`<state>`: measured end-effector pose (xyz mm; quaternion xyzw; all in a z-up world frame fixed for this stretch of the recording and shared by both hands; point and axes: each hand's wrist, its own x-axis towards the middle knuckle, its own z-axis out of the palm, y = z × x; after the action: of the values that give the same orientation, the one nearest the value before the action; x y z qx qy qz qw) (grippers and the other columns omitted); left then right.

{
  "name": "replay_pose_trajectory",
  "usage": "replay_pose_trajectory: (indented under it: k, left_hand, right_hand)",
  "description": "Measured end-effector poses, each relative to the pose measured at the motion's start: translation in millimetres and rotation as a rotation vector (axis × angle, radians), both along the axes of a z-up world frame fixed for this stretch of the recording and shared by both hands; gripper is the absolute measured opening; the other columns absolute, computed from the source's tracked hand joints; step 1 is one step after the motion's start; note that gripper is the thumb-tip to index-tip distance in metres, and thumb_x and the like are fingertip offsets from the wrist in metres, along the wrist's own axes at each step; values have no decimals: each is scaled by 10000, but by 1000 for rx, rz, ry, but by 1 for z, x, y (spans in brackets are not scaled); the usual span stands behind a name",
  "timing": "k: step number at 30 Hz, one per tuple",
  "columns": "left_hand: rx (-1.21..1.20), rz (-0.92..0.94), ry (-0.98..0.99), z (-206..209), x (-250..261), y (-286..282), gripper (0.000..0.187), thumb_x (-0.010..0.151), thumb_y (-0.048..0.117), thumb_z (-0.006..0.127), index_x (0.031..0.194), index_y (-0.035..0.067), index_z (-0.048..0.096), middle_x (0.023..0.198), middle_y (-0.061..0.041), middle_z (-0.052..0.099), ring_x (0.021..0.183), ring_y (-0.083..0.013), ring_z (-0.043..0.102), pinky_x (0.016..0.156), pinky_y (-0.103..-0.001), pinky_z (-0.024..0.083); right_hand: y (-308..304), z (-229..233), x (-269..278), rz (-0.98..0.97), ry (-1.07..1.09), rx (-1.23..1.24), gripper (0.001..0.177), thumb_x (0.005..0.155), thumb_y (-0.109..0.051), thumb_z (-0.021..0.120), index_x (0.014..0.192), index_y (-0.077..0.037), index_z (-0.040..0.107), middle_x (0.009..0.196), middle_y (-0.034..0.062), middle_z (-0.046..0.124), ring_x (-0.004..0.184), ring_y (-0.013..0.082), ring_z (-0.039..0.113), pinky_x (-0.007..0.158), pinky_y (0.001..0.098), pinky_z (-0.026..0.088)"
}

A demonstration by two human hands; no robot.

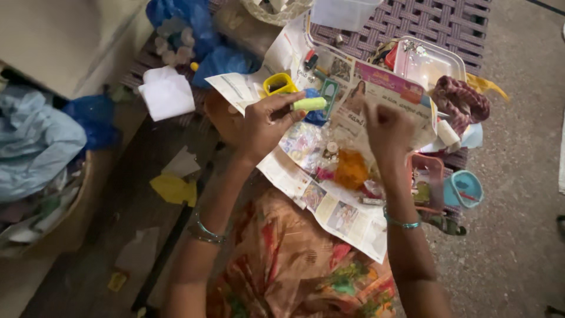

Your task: The person organizes craft supplies by placing small items into a clear plastic jar and arranging them on a shelf. They then sort through various items on a floor mat, including plastic bags, a yellow container, and small tools, moving them around to tidy the area.

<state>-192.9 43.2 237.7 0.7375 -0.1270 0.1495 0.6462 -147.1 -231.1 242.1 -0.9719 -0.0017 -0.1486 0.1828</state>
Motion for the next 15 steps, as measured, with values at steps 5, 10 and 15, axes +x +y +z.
replay_pose_trajectory:
  k: [5,10,15]
  left_hand:
    - [-70,-21,-12,16,-39,2,387,944,85,779,1318,49,689,1233,-45,729,1041,-78,694,909,-218,579]
    - [-145,-36,-15,22,-70,-8,373,948,51,775,1312,32,694,1260,-69,730,1090,-104,698,942,-237,581]
    - [-95,-27,-57,28,-97,-19,382,936,17,783,1308,29,699,1223,-68,740,1075,-114,701,943,-247,590]
  right_hand:
    - [-17,15,-34,-5,-333,-184,400,771,-310,916,1024,-70,720,1279,214,650,1255,367,543,1023,561,439]
    - [-7,35,-62,246,-191,209,717,825,-240,909,1441,-109,565,1537,206,508,1462,386,380,1176,532,294]
    - [26,21,-101,792,281,1218,573,1018,-176,696,1522,-28,466,1491,135,548,1359,191,540,1157,334,448]
